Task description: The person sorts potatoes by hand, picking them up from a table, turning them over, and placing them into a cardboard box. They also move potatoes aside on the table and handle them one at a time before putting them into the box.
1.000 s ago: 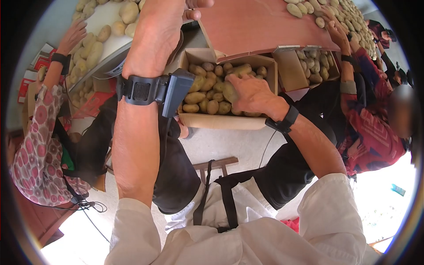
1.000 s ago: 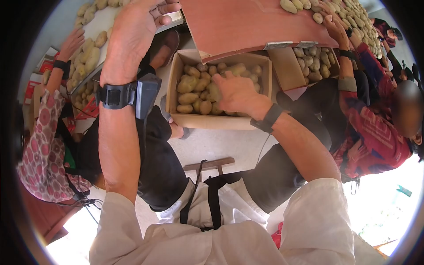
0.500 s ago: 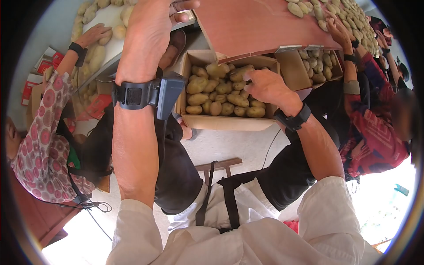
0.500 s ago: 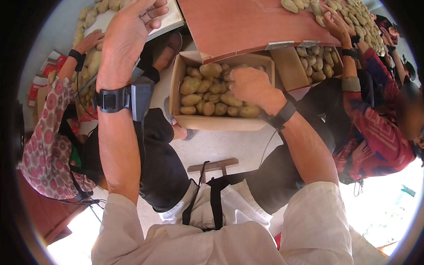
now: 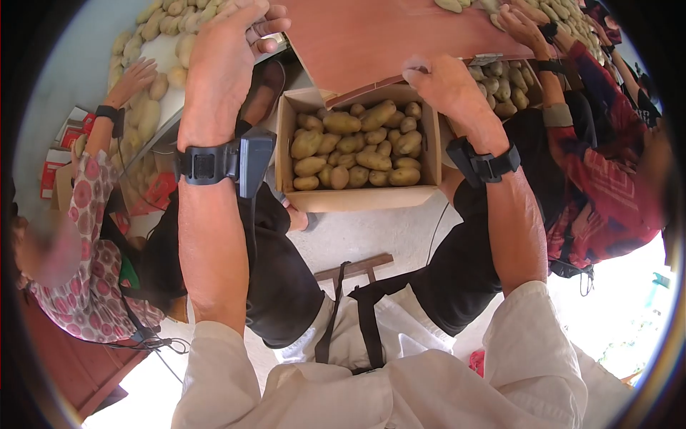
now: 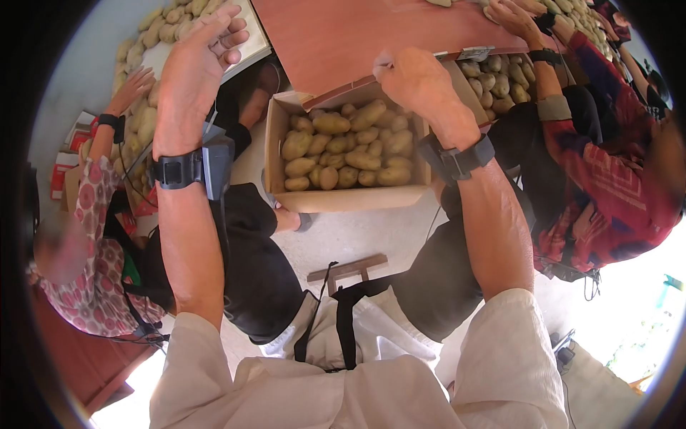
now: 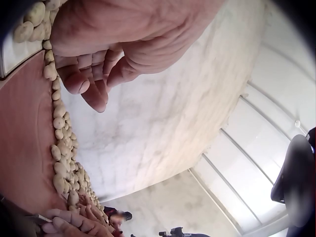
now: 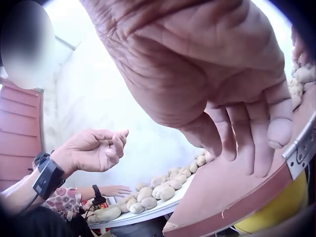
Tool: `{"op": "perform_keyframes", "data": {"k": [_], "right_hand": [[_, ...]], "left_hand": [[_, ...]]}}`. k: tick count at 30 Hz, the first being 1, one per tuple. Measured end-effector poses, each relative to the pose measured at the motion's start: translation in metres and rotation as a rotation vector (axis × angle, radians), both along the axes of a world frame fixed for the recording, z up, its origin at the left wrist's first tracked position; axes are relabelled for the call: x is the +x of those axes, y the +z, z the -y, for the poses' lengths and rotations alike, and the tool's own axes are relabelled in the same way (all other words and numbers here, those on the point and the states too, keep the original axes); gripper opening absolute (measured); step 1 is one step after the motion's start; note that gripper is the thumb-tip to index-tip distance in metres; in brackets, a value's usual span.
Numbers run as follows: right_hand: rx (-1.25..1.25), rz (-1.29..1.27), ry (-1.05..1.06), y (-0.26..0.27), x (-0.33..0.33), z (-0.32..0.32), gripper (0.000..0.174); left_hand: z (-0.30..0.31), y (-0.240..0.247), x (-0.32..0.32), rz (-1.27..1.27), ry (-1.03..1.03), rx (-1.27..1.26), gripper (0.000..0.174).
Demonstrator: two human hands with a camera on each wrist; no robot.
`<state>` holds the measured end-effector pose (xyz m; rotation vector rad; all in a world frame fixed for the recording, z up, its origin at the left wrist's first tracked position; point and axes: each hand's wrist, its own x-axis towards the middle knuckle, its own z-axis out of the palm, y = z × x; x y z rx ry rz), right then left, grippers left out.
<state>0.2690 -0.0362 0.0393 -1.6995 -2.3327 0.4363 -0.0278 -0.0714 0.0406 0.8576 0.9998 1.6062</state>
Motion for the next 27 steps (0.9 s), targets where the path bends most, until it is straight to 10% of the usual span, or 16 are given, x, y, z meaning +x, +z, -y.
{"op": "perform_keyframes", "data": {"k": [27], "right_hand": [[0.083,-0.239,-0.056,0.026,0.004,0.007,0.022]], "left_hand": [[-0.009,-0.011,0.028,-0.263,-0.078,-0.080,0.028]]}}
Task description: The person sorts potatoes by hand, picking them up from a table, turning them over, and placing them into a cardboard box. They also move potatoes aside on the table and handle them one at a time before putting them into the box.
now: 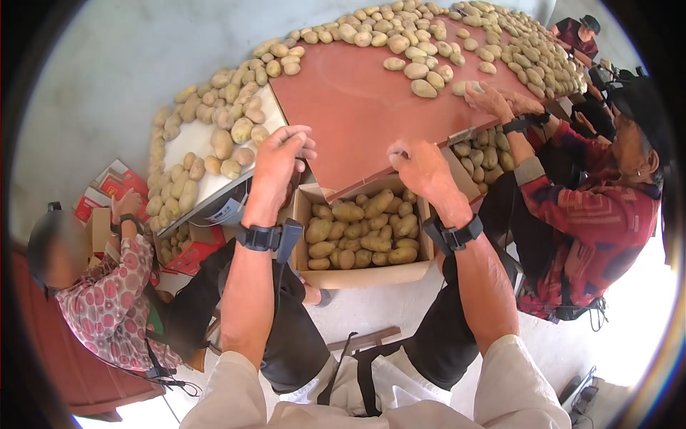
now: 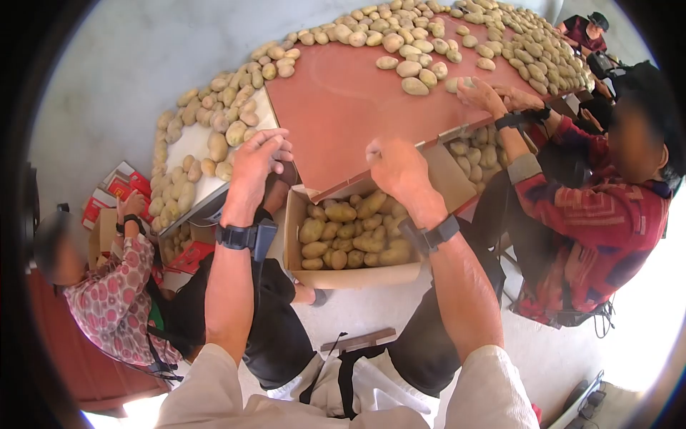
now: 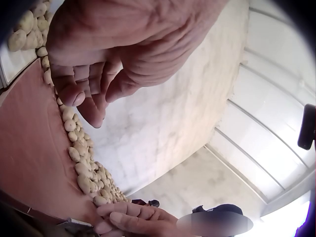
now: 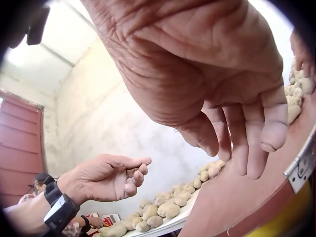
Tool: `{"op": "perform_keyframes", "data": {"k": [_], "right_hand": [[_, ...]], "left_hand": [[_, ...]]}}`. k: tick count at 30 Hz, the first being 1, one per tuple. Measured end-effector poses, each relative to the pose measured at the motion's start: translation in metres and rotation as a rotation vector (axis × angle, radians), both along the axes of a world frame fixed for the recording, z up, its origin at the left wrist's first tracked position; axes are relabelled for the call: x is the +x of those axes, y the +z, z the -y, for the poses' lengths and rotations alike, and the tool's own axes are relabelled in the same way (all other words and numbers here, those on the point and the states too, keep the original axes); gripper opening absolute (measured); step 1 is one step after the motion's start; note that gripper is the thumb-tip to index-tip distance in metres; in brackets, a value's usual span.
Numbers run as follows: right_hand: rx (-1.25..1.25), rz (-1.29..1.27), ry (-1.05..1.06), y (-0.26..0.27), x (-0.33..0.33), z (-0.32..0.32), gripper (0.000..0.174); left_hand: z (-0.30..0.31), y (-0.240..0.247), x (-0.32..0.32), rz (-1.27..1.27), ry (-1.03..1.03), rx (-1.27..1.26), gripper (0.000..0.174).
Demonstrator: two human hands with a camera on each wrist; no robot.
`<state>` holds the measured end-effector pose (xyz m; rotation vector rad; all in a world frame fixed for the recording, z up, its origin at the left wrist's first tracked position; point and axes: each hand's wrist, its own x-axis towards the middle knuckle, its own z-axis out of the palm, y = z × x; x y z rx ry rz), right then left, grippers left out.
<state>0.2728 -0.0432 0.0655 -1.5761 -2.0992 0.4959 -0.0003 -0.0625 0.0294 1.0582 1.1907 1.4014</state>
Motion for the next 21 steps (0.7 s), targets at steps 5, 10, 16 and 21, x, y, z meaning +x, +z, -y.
{"op": "perform_keyframes", "data": {"k": [5,10,16,21], "right_hand": [[-0.053,0.035,0.028,0.001,-0.008,0.010,0.021],[-0.077,0.065,0.044,0.000,-0.011,0.012,0.021],[-0.127,0.070,0.043,0.008,-0.016,0.009,0.022],[-0.156,0.090,0.036,0.010,-0.022,0.007,0.022]], "left_hand": [[-0.001,0.007,0.009,-0.002,-0.040,-0.010,0.026],[0.000,0.008,0.009,-0.015,-0.030,-0.014,0.026],[0.007,0.002,0.000,-0.026,0.021,-0.021,0.026],[0.020,-0.005,-0.010,-0.017,0.067,-0.078,0.026]]}}
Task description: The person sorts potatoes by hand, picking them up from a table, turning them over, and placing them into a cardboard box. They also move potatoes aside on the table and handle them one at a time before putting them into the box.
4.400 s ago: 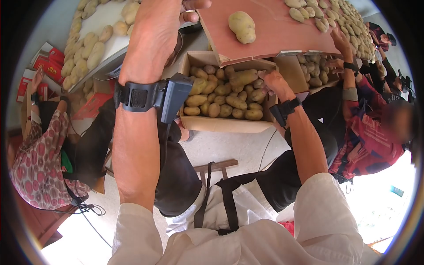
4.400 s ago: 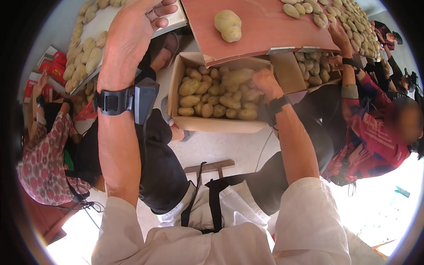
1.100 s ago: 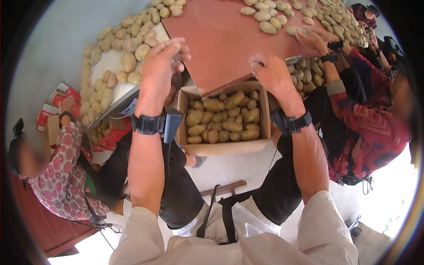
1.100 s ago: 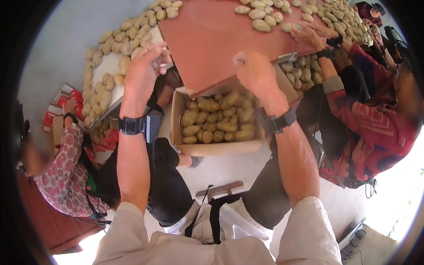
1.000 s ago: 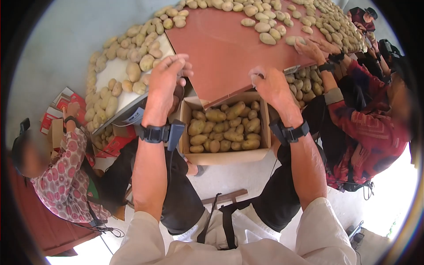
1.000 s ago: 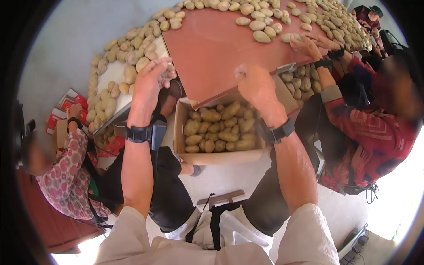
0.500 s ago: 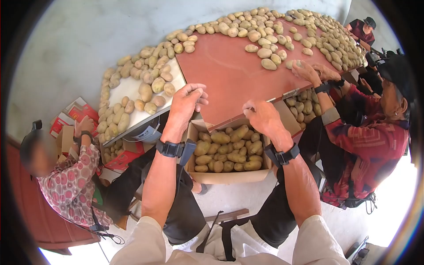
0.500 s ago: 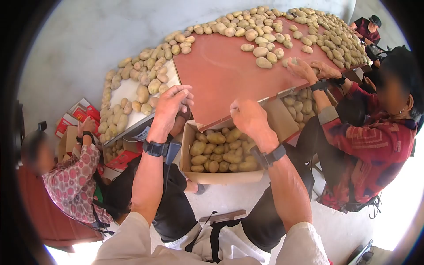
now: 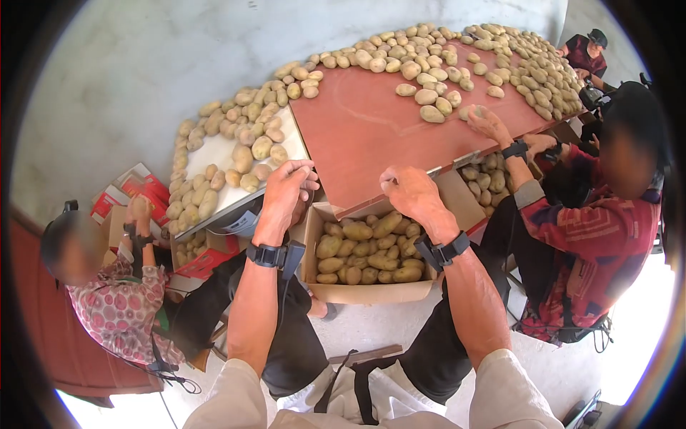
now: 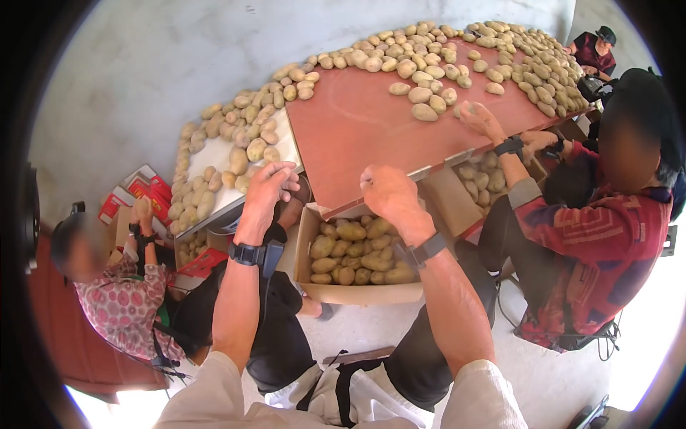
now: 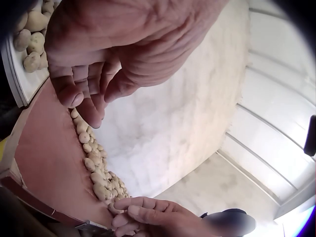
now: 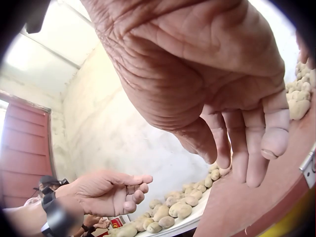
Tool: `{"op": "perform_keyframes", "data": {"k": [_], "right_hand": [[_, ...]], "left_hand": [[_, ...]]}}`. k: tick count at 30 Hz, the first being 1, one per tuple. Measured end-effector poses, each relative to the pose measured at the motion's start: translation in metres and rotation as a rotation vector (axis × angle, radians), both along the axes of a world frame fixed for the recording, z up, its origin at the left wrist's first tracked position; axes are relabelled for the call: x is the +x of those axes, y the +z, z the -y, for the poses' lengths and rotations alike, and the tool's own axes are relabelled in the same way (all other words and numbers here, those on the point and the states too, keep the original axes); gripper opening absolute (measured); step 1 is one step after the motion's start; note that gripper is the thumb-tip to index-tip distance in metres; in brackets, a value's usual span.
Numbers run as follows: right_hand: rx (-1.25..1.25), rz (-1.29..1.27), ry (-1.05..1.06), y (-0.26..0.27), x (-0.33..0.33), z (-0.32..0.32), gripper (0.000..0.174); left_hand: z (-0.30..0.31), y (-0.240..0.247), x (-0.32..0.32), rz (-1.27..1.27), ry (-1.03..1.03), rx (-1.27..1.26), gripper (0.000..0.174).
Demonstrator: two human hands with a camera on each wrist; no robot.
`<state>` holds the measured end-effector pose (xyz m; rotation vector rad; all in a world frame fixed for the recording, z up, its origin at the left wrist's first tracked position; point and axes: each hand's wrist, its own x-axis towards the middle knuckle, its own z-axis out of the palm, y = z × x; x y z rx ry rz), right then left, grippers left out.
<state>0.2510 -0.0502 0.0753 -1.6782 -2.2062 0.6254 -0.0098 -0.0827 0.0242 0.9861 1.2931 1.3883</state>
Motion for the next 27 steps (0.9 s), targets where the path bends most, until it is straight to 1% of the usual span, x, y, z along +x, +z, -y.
{"op": "perform_keyframes", "data": {"k": [8,11,12,14,15,16,18,21,24,26,27], "right_hand": [[0.012,0.024,0.044,0.001,-0.004,0.004,0.025],[0.007,0.036,0.107,-0.010,-0.001,-0.003,0.027],[0.003,0.037,0.113,-0.014,0.001,-0.008,0.027],[0.148,0.067,0.104,-0.029,0.007,-0.020,0.025],[0.342,0.061,0.200,-0.042,0.016,-0.027,0.025],[0.312,0.064,0.206,-0.040,0.019,-0.024,0.025],[0.109,-0.047,0.094,-0.020,0.024,-0.020,0.028],[0.055,-0.088,0.046,-0.024,0.030,-0.028,0.029],[0.037,-0.114,0.055,-0.024,0.034,-0.028,0.029],[0.022,-0.120,0.051,-0.025,0.034,-0.029,0.030],[0.016,-0.124,0.048,-0.025,0.034,-0.029,0.030]], "left_hand": [[0.040,-0.024,-0.001,0.026,0.041,-0.042,0.025],[0.047,-0.042,0.009,-0.207,-0.004,-0.078,0.025],[0.047,-0.049,0.011,-0.206,0.001,-0.083,0.025],[0.050,-0.064,0.016,-0.296,-0.035,-0.080,0.024],[0.052,-0.069,0.016,-0.310,-0.055,-0.094,0.024],[0.051,-0.076,0.018,-0.324,-0.055,-0.129,0.025],[0.051,-0.084,0.019,-0.378,-0.086,-0.158,0.028],[0.051,-0.086,0.026,-0.402,-0.113,-0.217,0.033],[0.043,-0.096,0.032,-0.443,-0.115,-0.231,0.035],[0.040,-0.098,0.037,-0.426,-0.114,-0.264,0.037],[0.037,-0.099,0.039,-0.350,-0.109,-0.294,0.039]]}}
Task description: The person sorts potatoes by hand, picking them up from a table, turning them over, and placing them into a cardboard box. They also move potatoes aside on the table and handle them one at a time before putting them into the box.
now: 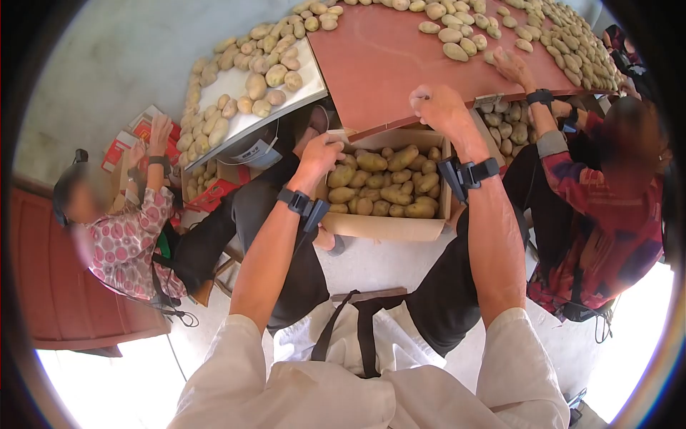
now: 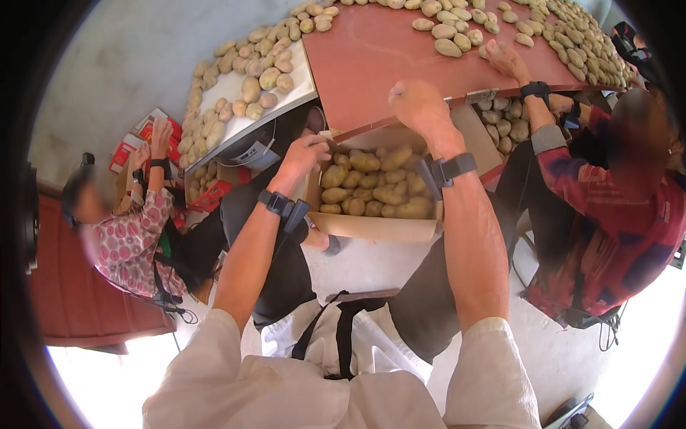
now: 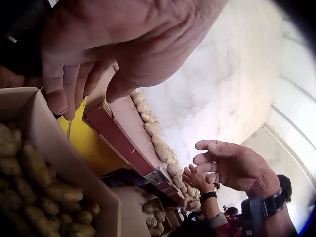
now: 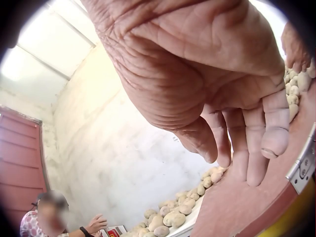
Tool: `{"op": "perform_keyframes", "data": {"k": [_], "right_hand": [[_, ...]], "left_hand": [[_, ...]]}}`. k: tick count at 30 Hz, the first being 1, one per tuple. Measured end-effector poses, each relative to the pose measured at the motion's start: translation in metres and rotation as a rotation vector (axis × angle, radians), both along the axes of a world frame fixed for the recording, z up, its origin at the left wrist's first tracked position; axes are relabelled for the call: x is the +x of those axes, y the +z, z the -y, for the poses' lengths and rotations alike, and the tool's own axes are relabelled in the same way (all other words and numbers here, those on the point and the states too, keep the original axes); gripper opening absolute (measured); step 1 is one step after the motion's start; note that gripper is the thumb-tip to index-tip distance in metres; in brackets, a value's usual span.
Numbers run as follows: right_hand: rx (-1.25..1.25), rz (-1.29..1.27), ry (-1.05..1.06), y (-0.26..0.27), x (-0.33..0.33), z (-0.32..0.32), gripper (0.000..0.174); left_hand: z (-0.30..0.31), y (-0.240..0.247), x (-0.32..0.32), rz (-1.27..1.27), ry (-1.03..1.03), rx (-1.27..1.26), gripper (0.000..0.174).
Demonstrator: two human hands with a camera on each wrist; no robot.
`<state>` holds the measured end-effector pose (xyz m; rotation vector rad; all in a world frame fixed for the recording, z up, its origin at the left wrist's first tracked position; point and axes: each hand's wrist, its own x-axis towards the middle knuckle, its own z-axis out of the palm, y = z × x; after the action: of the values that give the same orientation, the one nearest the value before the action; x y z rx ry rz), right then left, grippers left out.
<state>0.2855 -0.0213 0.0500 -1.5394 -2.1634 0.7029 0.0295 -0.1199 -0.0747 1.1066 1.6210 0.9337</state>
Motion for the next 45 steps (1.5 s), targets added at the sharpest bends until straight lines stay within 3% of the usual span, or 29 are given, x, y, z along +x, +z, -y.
{"op": "perform_keyframes", "data": {"k": [2,4,8,13,16,29,40,45], "right_hand": [[0.011,-0.004,0.011,0.001,0.002,0.002,0.030],[0.025,-0.008,0.020,0.002,0.004,0.003,0.030],[0.045,-0.022,0.023,0.004,0.006,0.010,0.031],[0.000,-0.054,0.015,0.007,0.010,0.018,0.031],[0.093,-0.078,0.074,0.004,0.014,0.018,0.030],[0.053,-0.033,0.056,0.015,0.016,0.024,0.031],[0.016,0.073,0.072,0.018,0.015,0.022,0.032],[0.021,0.040,0.071,0.017,0.019,0.024,0.031]], "left_hand": [[-0.001,0.004,0.007,0.068,0.018,-0.034,0.042],[-0.002,0.007,0.013,0.347,0.110,-0.087,0.047],[-0.014,0.004,0.019,0.529,0.086,-0.092,0.048],[-0.027,-0.012,0.025,0.690,0.161,-0.101,0.036],[-0.027,-0.015,0.026,0.745,0.209,-0.084,0.027],[-0.028,-0.018,0.031,0.701,0.235,-0.094,0.026],[-0.027,-0.009,0.026,0.572,0.218,-0.196,0.040],[-0.015,-0.022,0.028,0.649,0.217,-0.146,0.043]]}}
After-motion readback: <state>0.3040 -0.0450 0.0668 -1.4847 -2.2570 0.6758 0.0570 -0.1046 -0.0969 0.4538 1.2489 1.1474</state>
